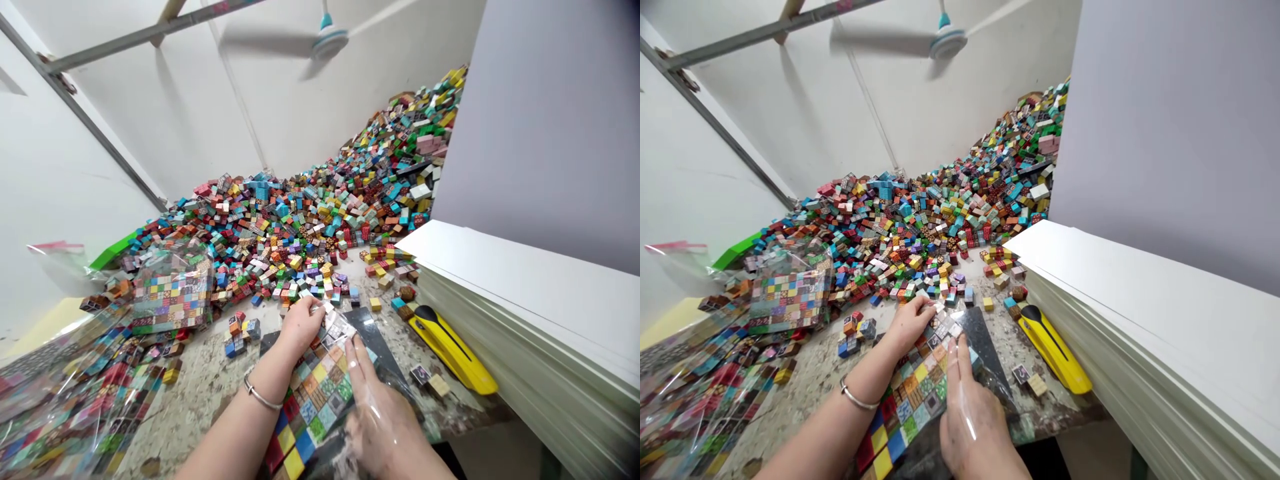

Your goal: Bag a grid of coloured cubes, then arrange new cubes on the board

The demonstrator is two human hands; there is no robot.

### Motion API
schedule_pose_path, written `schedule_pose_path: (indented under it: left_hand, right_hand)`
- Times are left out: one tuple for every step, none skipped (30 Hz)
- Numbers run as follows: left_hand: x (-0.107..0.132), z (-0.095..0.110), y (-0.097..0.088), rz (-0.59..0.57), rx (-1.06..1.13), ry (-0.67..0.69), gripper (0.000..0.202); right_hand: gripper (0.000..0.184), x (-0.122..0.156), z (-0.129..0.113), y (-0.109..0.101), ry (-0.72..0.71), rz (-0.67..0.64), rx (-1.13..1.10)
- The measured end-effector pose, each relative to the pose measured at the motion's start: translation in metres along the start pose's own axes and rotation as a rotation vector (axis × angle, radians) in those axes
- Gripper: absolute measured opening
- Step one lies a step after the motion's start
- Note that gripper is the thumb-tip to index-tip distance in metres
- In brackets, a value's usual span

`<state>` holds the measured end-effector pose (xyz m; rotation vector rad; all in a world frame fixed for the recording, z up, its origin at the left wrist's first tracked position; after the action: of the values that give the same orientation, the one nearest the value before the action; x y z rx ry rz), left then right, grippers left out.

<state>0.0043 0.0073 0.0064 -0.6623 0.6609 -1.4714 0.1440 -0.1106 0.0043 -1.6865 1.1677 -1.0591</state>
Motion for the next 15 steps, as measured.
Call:
schedule_pose_path:
  left_hand:
    - [0.001, 0.002, 0.000, 0.004, -0.017, 0.007, 0.019]
    - [0.002, 0.003, 0.000, 0.006, -0.029, 0.018, 0.023]
    - [0.003, 0.005, 0.001, 0.007, -0.034, 0.035, 0.026]
    - [0.004, 0.006, 0.002, 0.008, -0.035, 0.062, 0.030]
    - [0.004, 0.008, 0.002, 0.008, -0.031, 0.097, 0.035]
    - [0.004, 0.009, 0.002, 0.007, -0.028, 0.140, 0.038]
    - [0.004, 0.010, 0.002, -0.010, -0.017, 0.188, 0.041]
    - [0.003, 0.011, 0.001, -0.042, 0.002, 0.232, 0.042]
    - [0.002, 0.011, 0.000, -0.086, 0.025, 0.267, 0.041]
    - [0.000, 0.011, -0.001, -0.138, 0.051, 0.290, 0.041]
    - [-0.002, 0.011, -0.003, -0.193, 0.077, 0.300, 0.041]
    - [-0.003, 0.010, -0.005, -0.241, 0.102, 0.299, 0.043]
    - [-0.005, 0.010, -0.008, -0.276, 0.122, 0.289, 0.045]
    - [-0.006, 0.010, -0.010, -0.297, 0.135, 0.273, 0.047]
    - [-0.007, 0.010, -0.012, -0.314, 0.151, 0.253, 0.048]
  right_hand:
    - [0.086, 0.000, 0.000, 0.001, 0.002, 0.002, 0.012]
    - [0.085, -0.001, -0.001, 0.001, -0.002, 0.002, 0.019]
    - [0.085, -0.001, -0.001, 0.001, -0.004, 0.006, 0.022]
    - [0.083, -0.001, -0.002, 0.001, -0.007, 0.013, 0.024]
    - [0.082, -0.001, -0.002, 0.001, -0.009, 0.017, 0.025]
    - [0.081, 0.000, -0.002, 0.001, -0.010, 0.019, 0.026]
    - [0.081, 0.000, -0.002, 0.001, -0.012, 0.017, 0.025]
    - [0.081, 0.000, -0.002, 0.001, -0.012, 0.016, 0.024]
    - [0.081, 0.001, -0.001, 0.001, -0.011, 0.010, 0.022]
    - [0.082, 0.001, -0.001, 0.000, -0.011, 0.002, 0.015]
    - [0.083, 0.001, -0.001, 0.000, -0.009, -0.005, 0.005]
    - [0.085, 0.001, -0.001, 0.000, -0.005, -0.010, -0.005]
    - [0.087, 0.001, -0.001, 0.000, 0.001, -0.016, -0.012]
    - [0.088, 0.001, -0.001, 0.000, 0.006, -0.016, -0.016]
    - [0.089, 0.001, -0.001, 0.000, 0.009, -0.009, -0.021]
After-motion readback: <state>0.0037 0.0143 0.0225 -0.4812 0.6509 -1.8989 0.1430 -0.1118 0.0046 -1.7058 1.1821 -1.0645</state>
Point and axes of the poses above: each hand's wrist, its own x-axis away from the middle knuckle, its own y-axis out of the palm, z = x × y, the point moved 2 cm from there along -x, towards the middle knuckle, and after that the axes turned 3 degrees about y, right-handed, at the moved point
